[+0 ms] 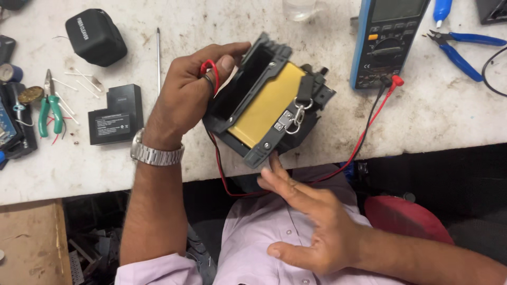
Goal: The person handles a fiber fusion splicer on a workbench, removes its battery pack, and uses a multimeter with probe leads to test the splicer and the battery pack, adjusting the multimeter dial and touching probes to the battery contacts.
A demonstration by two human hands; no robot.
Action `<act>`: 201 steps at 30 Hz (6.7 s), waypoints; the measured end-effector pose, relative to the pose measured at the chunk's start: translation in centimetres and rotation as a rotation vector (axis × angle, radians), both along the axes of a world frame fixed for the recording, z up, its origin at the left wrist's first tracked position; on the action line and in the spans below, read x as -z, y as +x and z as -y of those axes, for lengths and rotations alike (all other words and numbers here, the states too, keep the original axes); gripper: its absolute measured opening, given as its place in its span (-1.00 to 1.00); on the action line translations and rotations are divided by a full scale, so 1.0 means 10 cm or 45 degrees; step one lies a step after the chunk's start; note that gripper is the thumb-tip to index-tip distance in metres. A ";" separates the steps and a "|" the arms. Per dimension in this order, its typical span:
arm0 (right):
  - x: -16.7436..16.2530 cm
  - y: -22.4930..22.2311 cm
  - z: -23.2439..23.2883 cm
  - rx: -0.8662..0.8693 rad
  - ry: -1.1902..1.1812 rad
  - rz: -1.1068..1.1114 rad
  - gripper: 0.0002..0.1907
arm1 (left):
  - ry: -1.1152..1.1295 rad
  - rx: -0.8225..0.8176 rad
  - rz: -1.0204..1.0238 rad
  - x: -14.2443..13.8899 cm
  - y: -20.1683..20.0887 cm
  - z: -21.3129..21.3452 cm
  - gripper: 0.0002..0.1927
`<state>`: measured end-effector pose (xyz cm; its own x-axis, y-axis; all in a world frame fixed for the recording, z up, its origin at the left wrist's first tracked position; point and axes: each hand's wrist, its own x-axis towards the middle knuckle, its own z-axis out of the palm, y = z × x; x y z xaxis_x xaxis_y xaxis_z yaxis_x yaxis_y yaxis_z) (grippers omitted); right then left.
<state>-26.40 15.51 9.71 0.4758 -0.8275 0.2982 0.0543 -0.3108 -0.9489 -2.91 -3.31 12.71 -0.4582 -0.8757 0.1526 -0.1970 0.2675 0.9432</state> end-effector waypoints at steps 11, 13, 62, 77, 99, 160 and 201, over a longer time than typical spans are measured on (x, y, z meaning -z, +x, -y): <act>-0.18 -0.36 1.26 0.445 0.163 -0.104 -0.55 | 0.440 -0.462 0.377 -0.15 0.00 -1.02 -0.29; -0.09 -0.33 1.29 0.379 0.287 -0.083 -0.53 | 0.393 -0.555 0.318 -0.03 -0.18 -1.12 -0.33; 0.19 -0.45 1.22 1.133 -0.873 -0.787 -0.73 | -1.139 -0.779 0.034 0.45 -0.17 -0.29 -0.75; 0.58 -1.26 1.33 1.334 -0.757 -0.878 -0.68 | -0.903 -0.745 -0.120 0.42 -0.25 -0.30 -0.69; 0.56 -1.28 1.63 1.111 -0.180 0.301 -0.70 | -0.923 -0.769 -0.056 0.38 -0.38 -0.37 -0.74; 0.72 -0.84 1.41 1.206 -0.736 -0.448 -0.79 | -0.988 -0.799 0.120 0.44 -0.36 -0.42 -0.74; 0.83 -0.72 1.51 1.217 -0.776 -0.650 -0.71 | -1.065 -0.769 0.136 0.63 -0.23 -0.38 -0.74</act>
